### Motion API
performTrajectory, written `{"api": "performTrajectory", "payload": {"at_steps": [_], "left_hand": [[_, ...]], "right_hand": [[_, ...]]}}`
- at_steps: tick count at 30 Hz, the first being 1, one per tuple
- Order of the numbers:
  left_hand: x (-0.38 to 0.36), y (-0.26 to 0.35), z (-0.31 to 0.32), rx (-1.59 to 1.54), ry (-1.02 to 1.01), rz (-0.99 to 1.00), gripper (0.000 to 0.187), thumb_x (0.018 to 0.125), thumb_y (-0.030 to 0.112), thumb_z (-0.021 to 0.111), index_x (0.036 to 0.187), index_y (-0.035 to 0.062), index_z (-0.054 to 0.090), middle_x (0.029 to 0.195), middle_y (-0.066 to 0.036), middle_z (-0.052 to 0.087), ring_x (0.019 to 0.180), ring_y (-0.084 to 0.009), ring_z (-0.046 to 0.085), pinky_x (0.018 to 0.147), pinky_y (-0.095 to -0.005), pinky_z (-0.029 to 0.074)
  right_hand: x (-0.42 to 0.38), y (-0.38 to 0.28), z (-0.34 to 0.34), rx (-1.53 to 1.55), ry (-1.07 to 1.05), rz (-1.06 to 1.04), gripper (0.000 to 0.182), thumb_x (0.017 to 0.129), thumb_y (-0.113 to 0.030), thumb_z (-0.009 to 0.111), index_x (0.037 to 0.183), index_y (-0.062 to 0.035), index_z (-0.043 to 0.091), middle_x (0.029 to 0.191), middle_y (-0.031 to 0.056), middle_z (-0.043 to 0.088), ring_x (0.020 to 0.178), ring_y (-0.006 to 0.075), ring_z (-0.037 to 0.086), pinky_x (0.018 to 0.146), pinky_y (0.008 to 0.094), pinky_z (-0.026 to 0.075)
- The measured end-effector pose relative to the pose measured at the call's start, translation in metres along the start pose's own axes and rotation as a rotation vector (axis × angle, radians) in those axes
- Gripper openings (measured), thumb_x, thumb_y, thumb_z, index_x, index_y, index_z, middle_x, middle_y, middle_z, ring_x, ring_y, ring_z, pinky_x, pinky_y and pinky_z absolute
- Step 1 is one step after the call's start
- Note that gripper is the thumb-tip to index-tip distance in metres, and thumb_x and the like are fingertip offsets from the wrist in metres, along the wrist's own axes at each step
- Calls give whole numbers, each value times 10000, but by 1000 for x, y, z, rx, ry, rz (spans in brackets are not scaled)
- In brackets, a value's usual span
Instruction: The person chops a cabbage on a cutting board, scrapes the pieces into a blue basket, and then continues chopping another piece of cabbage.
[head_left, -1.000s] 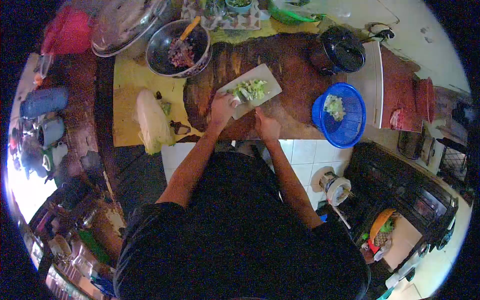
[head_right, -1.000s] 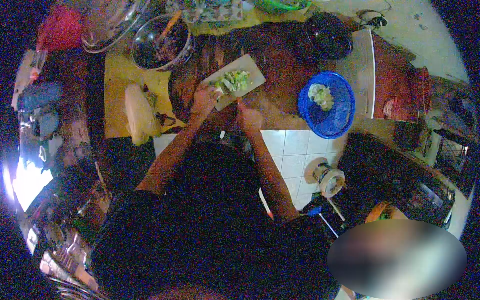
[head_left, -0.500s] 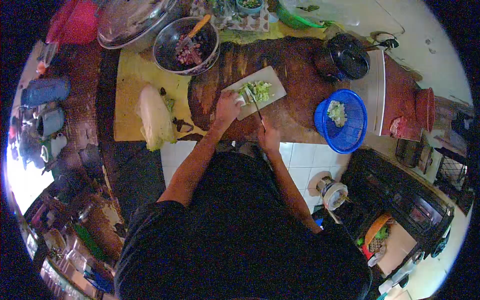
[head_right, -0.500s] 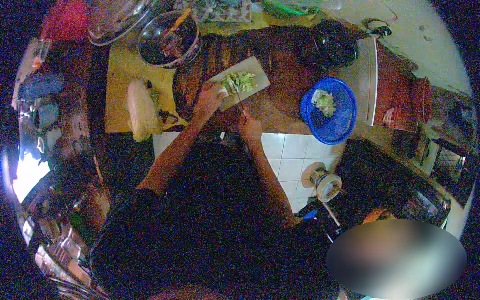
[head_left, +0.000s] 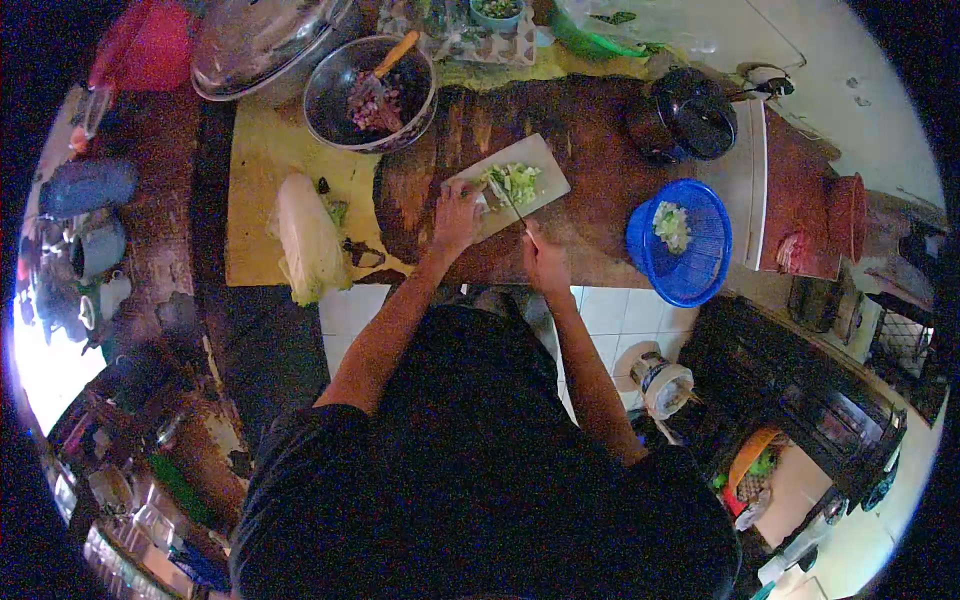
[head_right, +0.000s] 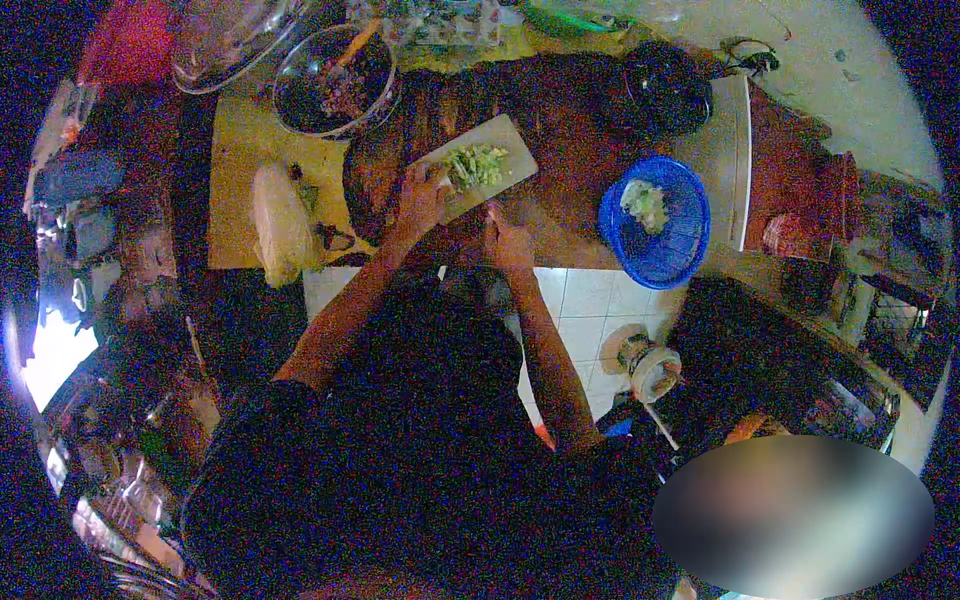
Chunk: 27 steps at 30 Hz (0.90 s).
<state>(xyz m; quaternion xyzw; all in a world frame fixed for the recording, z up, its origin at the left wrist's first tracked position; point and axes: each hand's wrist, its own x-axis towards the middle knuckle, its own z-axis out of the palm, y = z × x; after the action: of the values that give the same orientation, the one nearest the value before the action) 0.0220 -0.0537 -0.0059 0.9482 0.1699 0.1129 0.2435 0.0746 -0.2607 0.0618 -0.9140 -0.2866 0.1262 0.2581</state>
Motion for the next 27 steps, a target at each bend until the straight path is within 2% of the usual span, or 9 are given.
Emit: {"api": "performTrajectory", "payload": {"at_steps": [3,6,9,12,15,18,21,24,27], "left_hand": [[1,4,-7,-7,-22,1,541,805,179,654,1331,208,532,1181,-136,464,1107,-353,460,892,-484,444],[4,2,-10,-12,-94,26,566,805,200,655,1353,217,513,1199,-142,459,1114,-371,454,915,-493,438],[11,-1,-8,37,-51,84,589,803,221,656,1371,227,498,1193,-149,454,1114,-382,450,931,-493,433],[14,8,-22,78,-167,45,608,807,229,657,1390,246,483,1198,-159,447,1134,-384,443,938,-491,431],[16,7,-21,87,-186,91,619,816,229,651,1406,257,466,1203,-166,441,1163,-391,430,942,-492,429],[16,-13,-1,55,-207,136,619,829,259,638,1419,261,450,1231,-169,436,1172,-400,433,951,-500,427],[16,-13,-4,-29,-206,76,622,825,265,627,1420,232,449,1241,-172,441,1160,-405,443,961,-489,426],[16,-14,-6,-64,-179,88,612,798,232,648,1388,198,490,1229,-170,464,1155,-398,451,969,-471,427],[15,-20,5,-72,-143,98,598,760,194,681,1341,172,539,1205,-157,489,1151,-384,457,973,-456,430]], "right_hand": [[7,-19,-21,-39,-101,175,314,956,-252,524,1229,-134,623,729,254,616,614,394,626,549,471,475],[1,-10,-11,-33,-30,69,332,957,-276,509,1249,-154,610,739,252,622,628,419,621,563,492,485],[-6,-3,2,40,-56,99,326,948,-270,520,1241,-161,613,758,245,633,653,446,615,587,521,493],[-15,4,9,-64,-155,110,326,939,-246,522,1240,-156,610,793,240,643,691,458,615,621,536,498],[-23,12,12,46,-36,-8,338,932,-242,528,1249,-149,598,789,247,639,695,459,617,625,540,498],[-24,6,3,-6,-122,43,340,925,-250,538,1239,-136,603,758,252,629,679,461,612,602,532,496],[-28,11,0,-3,-3,-55,342,911,-255,563,1227,-132,613,731,250,623,668,448,621,591,521,496],[-14,-28,-35,-110,-143,139,346,908,-247,569,1237,-147,611,726,241,628,648,435,626,579,517,493],[1,4,-13,-126,-151,11,353,921,-284,557,1249,-165,608,715,227,634,625,430,625,569,524,491]]}}
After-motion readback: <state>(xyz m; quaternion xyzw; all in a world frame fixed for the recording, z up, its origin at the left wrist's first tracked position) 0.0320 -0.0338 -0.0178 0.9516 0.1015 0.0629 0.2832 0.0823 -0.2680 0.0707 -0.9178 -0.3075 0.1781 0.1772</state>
